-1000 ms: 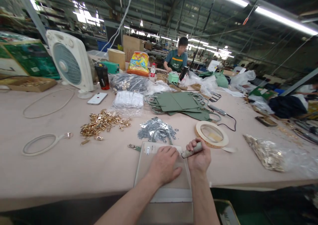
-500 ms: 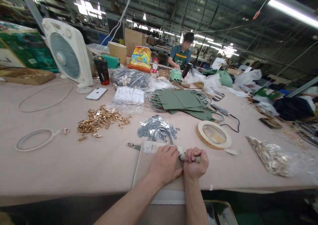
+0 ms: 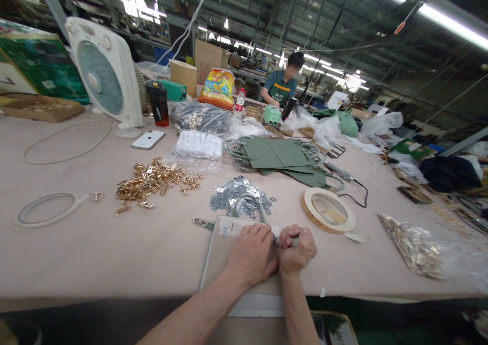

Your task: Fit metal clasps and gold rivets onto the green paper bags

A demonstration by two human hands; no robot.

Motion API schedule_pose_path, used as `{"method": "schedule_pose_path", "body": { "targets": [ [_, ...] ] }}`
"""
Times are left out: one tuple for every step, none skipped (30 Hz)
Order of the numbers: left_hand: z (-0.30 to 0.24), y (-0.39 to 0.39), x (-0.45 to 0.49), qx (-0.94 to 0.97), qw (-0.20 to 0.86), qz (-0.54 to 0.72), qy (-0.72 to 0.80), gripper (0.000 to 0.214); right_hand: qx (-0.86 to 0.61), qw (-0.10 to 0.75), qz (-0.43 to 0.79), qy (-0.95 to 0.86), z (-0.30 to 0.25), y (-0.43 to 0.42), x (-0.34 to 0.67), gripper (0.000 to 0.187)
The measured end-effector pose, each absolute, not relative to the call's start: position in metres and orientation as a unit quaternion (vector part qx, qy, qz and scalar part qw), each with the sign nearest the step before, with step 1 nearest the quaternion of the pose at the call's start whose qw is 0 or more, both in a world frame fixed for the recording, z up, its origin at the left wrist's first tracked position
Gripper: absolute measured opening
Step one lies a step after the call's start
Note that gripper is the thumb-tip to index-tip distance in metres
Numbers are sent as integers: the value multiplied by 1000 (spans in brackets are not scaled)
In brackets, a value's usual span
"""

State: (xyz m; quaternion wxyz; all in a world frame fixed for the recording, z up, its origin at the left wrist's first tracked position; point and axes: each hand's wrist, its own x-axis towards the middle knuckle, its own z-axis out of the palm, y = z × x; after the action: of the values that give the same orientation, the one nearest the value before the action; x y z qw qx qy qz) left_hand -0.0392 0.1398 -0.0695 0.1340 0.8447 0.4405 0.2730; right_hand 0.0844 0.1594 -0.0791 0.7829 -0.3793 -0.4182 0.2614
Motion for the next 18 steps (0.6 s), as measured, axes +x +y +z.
{"method": "schedule_pose_path", "body": {
  "targets": [
    [-70, 139, -39, 845, 134, 269, 441, 43, -393, 771, 260, -429, -80, 162, 85, 35],
    [-69, 139, -39, 846, 134, 264, 442, 43, -410, 756, 257, -442, -81, 164, 86, 37],
    [-69, 139, -39, 847, 135, 258, 444, 43, -429, 738, 254, -454, -81, 167, 86, 38],
    [-67, 139, -39, 847, 135, 252, 447, 43, -447, 721, 252, -465, -82, 170, 87, 40],
    [-65, 140, -39, 847, 134, 247, 450, 45, -462, 707, 253, -472, -82, 173, 88, 42],
    [-63, 141, -39, 848, 133, 242, 453, 47, -471, 698, 255, -476, -82, 175, 88, 43],
    [-61, 144, -39, 850, 132, 236, 453, 50, -476, 693, 255, -478, -82, 177, 88, 44],
    [-59, 146, -40, 852, 128, 229, 452, 53, -478, 690, 256, -479, -81, 178, 87, 45],
    [-58, 150, -41, 855, 121, 223, 452, 57, -477, 689, 256, -481, -81, 178, 86, 45],
    [-57, 153, -41, 859, 112, 218, 450, 59, -476, 689, 257, -482, -80, 178, 85, 45],
    [-57, 156, -42, 861, 101, 215, 449, 62, -474, 691, 259, -480, -80, 177, 84, 46],
    [-58, 158, -44, 862, 91, 214, 450, 65, -470, 696, 265, -475, -80, 176, 84, 45],
    [-59, 159, -44, 862, 84, 215, 451, 68, -462, 705, 275, -463, -80, 174, 85, 44],
    [-61, 160, -45, 862, 81, 217, 451, 70, -450, 718, 290, -445, -79, 173, 87, 43],
    [-63, 159, -46, 861, 82, 219, 451, 72, -435, 735, 306, -420, -78, 172, 90, 40],
    [-65, 159, -46, 861, 84, 220, 451, 74, -417, 755, 321, -391, -77, 171, 93, 38],
    [-67, 157, -46, 861, 86, 220, 451, 76, -399, 775, 332, -361, -75, 171, 98, 35],
    [-68, 156, -46, 861, 86, 220, 451, 78, -384, 791, 338, -335, -72, 172, 103, 33]
  ]
}}
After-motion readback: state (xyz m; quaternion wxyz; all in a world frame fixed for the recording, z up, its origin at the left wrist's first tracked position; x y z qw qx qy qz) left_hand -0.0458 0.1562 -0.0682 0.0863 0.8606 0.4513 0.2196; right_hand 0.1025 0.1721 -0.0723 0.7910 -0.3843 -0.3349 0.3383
